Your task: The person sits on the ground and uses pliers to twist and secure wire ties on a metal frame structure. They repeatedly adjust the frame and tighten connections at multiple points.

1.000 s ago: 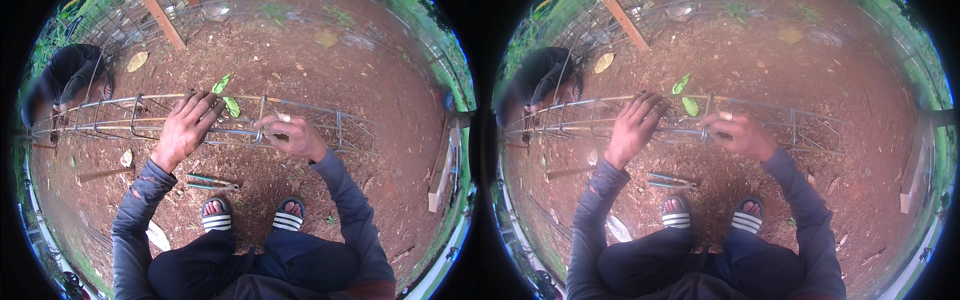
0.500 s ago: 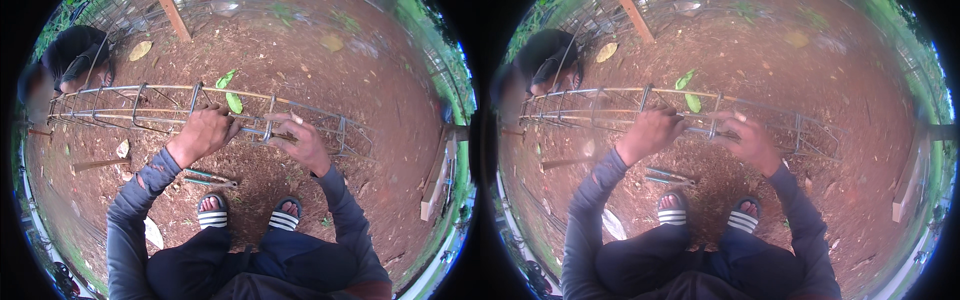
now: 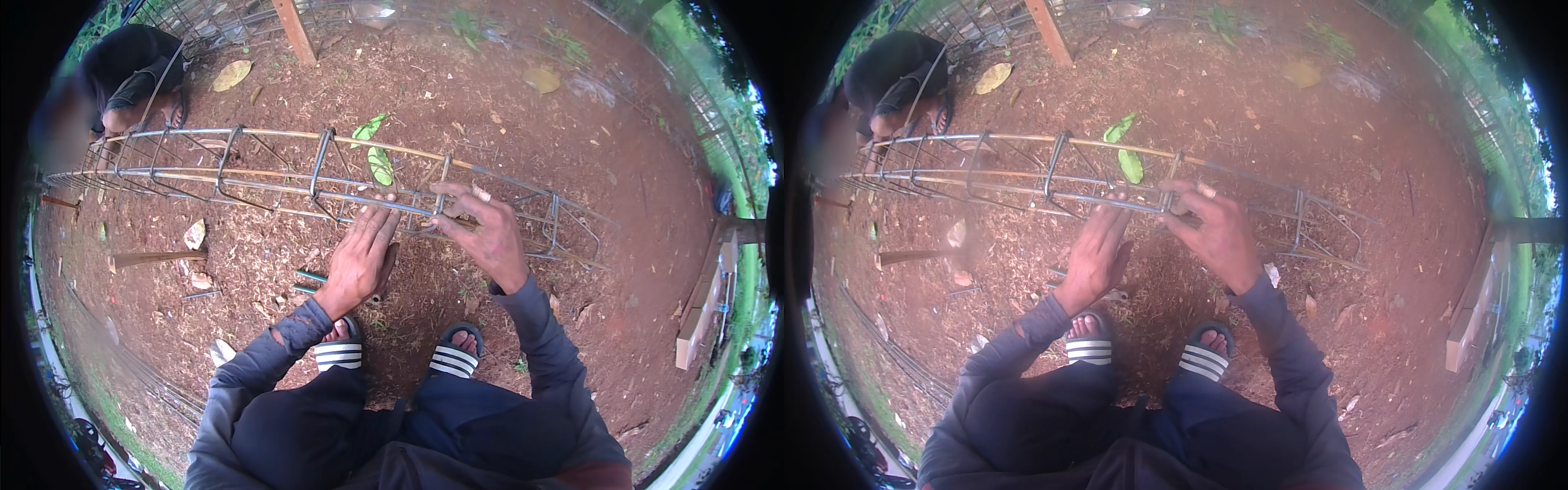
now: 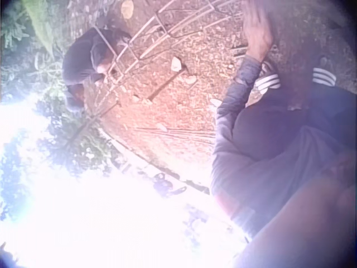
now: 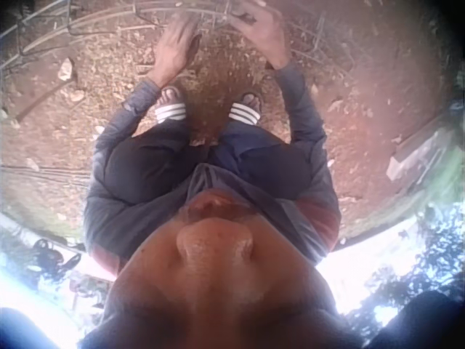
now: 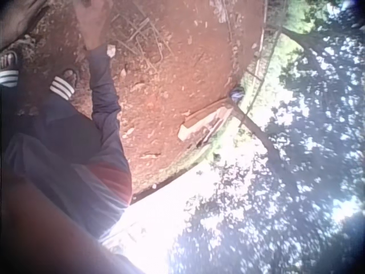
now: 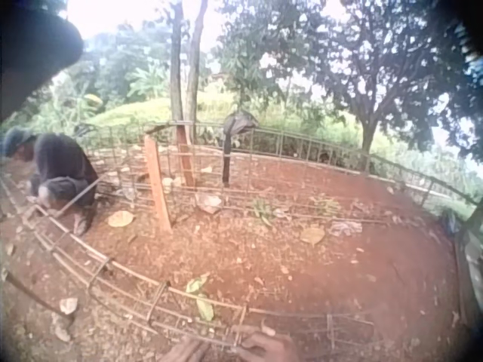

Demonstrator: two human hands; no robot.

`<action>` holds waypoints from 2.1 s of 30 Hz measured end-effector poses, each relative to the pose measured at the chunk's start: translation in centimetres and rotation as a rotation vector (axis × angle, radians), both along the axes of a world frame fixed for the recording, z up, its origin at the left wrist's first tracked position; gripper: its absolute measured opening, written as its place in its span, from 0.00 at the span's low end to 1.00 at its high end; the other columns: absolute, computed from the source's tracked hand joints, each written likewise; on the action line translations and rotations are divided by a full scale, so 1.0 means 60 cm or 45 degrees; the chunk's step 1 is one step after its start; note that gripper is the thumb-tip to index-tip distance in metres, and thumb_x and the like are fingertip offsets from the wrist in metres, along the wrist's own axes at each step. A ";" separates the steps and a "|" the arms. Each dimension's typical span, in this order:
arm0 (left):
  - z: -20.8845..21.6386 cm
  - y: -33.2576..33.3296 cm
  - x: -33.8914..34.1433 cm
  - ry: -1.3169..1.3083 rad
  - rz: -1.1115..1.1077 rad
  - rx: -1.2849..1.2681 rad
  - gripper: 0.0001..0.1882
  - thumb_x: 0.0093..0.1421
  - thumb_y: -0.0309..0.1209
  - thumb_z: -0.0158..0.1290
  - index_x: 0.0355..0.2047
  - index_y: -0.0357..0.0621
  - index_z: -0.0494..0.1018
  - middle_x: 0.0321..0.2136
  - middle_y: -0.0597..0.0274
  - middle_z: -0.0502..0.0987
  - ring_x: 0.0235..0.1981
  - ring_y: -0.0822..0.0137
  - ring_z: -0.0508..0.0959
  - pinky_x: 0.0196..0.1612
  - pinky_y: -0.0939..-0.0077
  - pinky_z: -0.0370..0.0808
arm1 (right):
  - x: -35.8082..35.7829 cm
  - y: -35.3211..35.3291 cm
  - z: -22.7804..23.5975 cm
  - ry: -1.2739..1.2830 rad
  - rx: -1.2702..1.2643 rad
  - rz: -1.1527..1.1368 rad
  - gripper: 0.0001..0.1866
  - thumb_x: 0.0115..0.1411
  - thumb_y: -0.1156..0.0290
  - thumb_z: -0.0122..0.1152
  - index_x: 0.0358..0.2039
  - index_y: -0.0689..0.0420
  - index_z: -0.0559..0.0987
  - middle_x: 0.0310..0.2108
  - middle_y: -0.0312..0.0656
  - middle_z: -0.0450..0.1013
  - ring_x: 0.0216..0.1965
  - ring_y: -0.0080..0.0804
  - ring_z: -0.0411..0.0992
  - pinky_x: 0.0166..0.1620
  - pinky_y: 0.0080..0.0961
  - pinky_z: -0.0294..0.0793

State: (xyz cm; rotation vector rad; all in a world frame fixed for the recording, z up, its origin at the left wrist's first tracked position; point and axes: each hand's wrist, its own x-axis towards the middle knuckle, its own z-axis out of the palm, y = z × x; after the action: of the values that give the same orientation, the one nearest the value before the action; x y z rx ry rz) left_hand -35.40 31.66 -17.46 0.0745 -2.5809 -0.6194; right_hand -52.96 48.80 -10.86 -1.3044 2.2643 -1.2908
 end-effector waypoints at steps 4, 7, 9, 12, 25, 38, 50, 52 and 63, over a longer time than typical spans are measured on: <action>-0.053 0.000 -0.028 -0.109 0.074 -0.110 0.38 0.61 0.26 0.58 0.71 0.38 0.61 0.73 0.48 0.62 0.77 0.46 0.56 0.76 0.37 0.51 | -0.005 0.000 -0.006 -0.014 -0.024 -0.004 0.11 0.60 0.66 0.74 0.35 0.60 0.85 0.49 0.32 0.85 0.36 0.36 0.84 0.41 0.31 0.80; -0.071 -0.004 -0.046 -0.113 0.024 -0.110 0.36 0.65 0.33 0.56 0.73 0.45 0.62 0.74 0.56 0.61 0.78 0.51 0.53 0.78 0.38 0.43 | -0.003 -0.001 -0.001 -0.066 -0.008 0.006 0.11 0.59 0.67 0.74 0.35 0.61 0.84 0.50 0.34 0.84 0.37 0.36 0.84 0.42 0.30 0.80; -0.082 -0.009 -0.060 -0.079 -0.034 -0.093 0.35 0.66 0.32 0.56 0.73 0.47 0.63 0.73 0.57 0.63 0.78 0.51 0.54 0.78 0.39 0.44 | -0.002 -0.001 0.001 -0.041 -0.039 0.010 0.11 0.59 0.69 0.75 0.35 0.62 0.84 0.50 0.37 0.84 0.37 0.36 0.84 0.42 0.29 0.80; -0.096 -0.004 -0.066 -0.022 -0.098 -0.042 0.32 0.66 0.31 0.56 0.71 0.46 0.65 0.68 0.54 0.67 0.75 0.49 0.59 0.78 0.39 0.47 | -0.001 0.002 -0.010 0.094 -0.145 -0.027 0.10 0.58 0.71 0.75 0.36 0.63 0.84 0.46 0.41 0.84 0.37 0.36 0.83 0.43 0.29 0.81; -0.038 0.030 -0.033 -0.029 -0.016 0.587 0.26 0.61 0.18 0.54 0.61 0.43 0.76 0.33 0.53 0.69 0.33 0.54 0.75 0.37 0.58 0.75 | 0.007 0.007 -0.024 -0.241 -0.097 -0.221 0.07 0.62 0.75 0.70 0.40 0.62 0.85 0.35 0.45 0.82 0.35 0.33 0.82 0.40 0.27 0.80; 0.055 -0.004 -0.036 -0.322 -0.094 1.028 0.18 0.64 0.24 0.57 0.54 0.38 0.81 0.34 0.50 0.78 0.33 0.54 0.82 0.36 0.58 0.78 | 0.011 0.000 -0.019 -0.328 -0.139 -0.244 0.06 0.62 0.75 0.70 0.39 0.62 0.84 0.32 0.45 0.80 0.34 0.34 0.82 0.39 0.30 0.78; 0.244 0.007 -0.098 -0.585 -0.496 -0.286 0.10 0.57 0.29 0.59 0.35 0.34 0.78 0.29 0.42 0.80 0.30 0.44 0.83 0.30 0.51 0.77 | 0.017 0.024 -0.038 0.021 -0.372 -0.102 0.07 0.61 0.82 0.67 0.41 0.62 0.84 0.40 0.46 0.82 0.40 0.43 0.83 0.43 0.33 0.82; 0.272 -0.010 -0.160 -0.648 -0.732 -0.433 0.10 0.57 0.31 0.59 0.30 0.35 0.80 0.27 0.42 0.80 0.31 0.44 0.84 0.31 0.50 0.78 | 0.018 0.030 -0.035 0.108 -0.318 -0.111 0.09 0.61 0.82 0.66 0.42 0.60 0.85 0.42 0.45 0.82 0.42 0.46 0.83 0.44 0.35 0.83; 0.252 0.044 -0.440 -1.814 -1.025 -0.785 0.17 0.63 0.35 0.50 0.41 0.37 0.83 0.31 0.54 0.83 0.32 0.58 0.81 0.39 0.54 0.76 | -0.020 0.023 0.024 0.926 -0.078 0.213 0.13 0.55 0.73 0.66 0.42 0.53 0.87 0.45 0.37 0.80 0.48 0.37 0.77 0.47 0.35 0.77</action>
State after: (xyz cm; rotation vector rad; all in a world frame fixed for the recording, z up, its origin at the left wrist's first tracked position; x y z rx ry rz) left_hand -61.80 34.31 -2.32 -1.1692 -4.0360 0.2039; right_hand -54.15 50.16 -9.42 -2.2110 2.4623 -0.9213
